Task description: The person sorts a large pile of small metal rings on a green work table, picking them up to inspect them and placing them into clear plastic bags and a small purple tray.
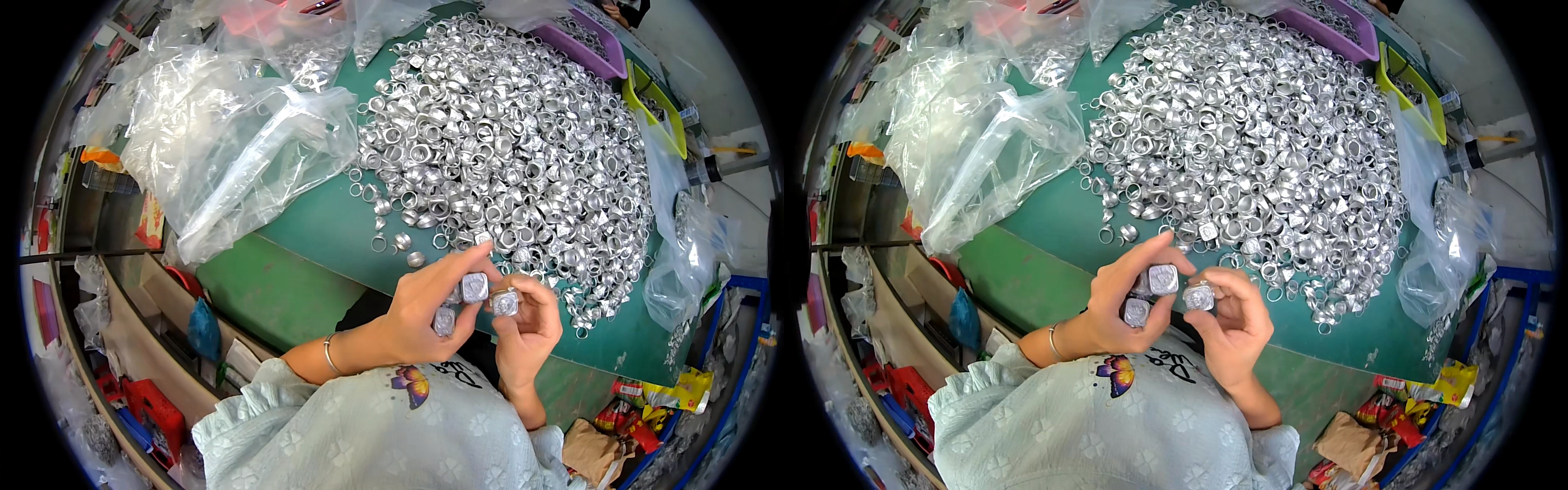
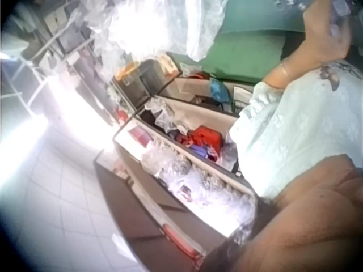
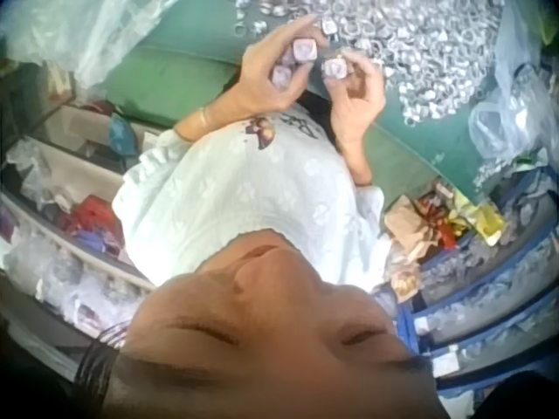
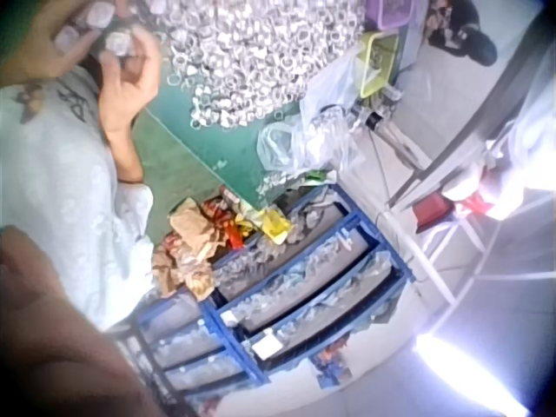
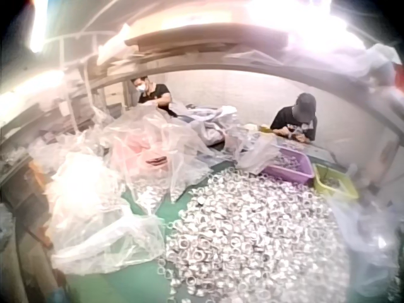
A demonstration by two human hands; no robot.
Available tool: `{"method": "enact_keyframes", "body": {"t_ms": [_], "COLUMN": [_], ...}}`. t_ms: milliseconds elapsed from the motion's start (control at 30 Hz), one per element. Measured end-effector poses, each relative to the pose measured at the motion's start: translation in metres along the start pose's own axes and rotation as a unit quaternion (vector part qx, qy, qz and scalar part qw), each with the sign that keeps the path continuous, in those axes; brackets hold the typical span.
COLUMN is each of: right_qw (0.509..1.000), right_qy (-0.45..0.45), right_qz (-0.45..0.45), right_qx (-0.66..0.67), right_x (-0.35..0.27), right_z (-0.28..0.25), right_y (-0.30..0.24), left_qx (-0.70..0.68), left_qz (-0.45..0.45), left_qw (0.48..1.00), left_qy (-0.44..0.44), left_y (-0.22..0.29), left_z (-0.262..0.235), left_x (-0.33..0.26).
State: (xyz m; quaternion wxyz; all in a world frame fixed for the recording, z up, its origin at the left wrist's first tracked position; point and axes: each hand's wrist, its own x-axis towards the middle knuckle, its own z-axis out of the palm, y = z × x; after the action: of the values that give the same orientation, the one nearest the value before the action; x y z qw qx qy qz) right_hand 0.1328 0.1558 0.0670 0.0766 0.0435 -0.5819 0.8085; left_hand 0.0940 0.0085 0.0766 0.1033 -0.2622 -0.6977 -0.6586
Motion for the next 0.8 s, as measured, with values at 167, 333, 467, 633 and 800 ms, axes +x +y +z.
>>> {"method": "enact_keyframes", "body": {"t_ms": [167, 333, 467, 633, 800], "right_qw": [1.000, 0.999, 0.998, 0.999, 0.997], "right_qy": [0.010, 0.006, 0.015, 0.017, 0.022], "right_qz": [-0.020, -0.033, -0.030, -0.024, -0.018], "right_qx": [0.001, -0.024, -0.049, -0.045, -0.070], "right_x": [0.003, 0.004, 0.006, 0.006, 0.005], "right_z": [0.006, 0.009, 0.012, 0.011, 0.009], "right_y": [-0.003, -0.003, -0.007, -0.007, -0.008], "left_qx": [-0.024, -0.090, -0.069, -0.044, -0.054], "left_qz": [0.093, 0.143, 0.176, 0.190, 0.206], "left_qw": [0.995, 0.985, 0.981, 0.979, 0.976], "left_qy": [-0.008, 0.015, 0.032, 0.052, 0.052], "left_y": [-0.014, -0.024, -0.030, -0.028, -0.030], "left_z": [0.002, 0.005, 0.007, 0.006, 0.006], "left_x": [-0.002, -0.005, -0.006, -0.006, -0.008]}}
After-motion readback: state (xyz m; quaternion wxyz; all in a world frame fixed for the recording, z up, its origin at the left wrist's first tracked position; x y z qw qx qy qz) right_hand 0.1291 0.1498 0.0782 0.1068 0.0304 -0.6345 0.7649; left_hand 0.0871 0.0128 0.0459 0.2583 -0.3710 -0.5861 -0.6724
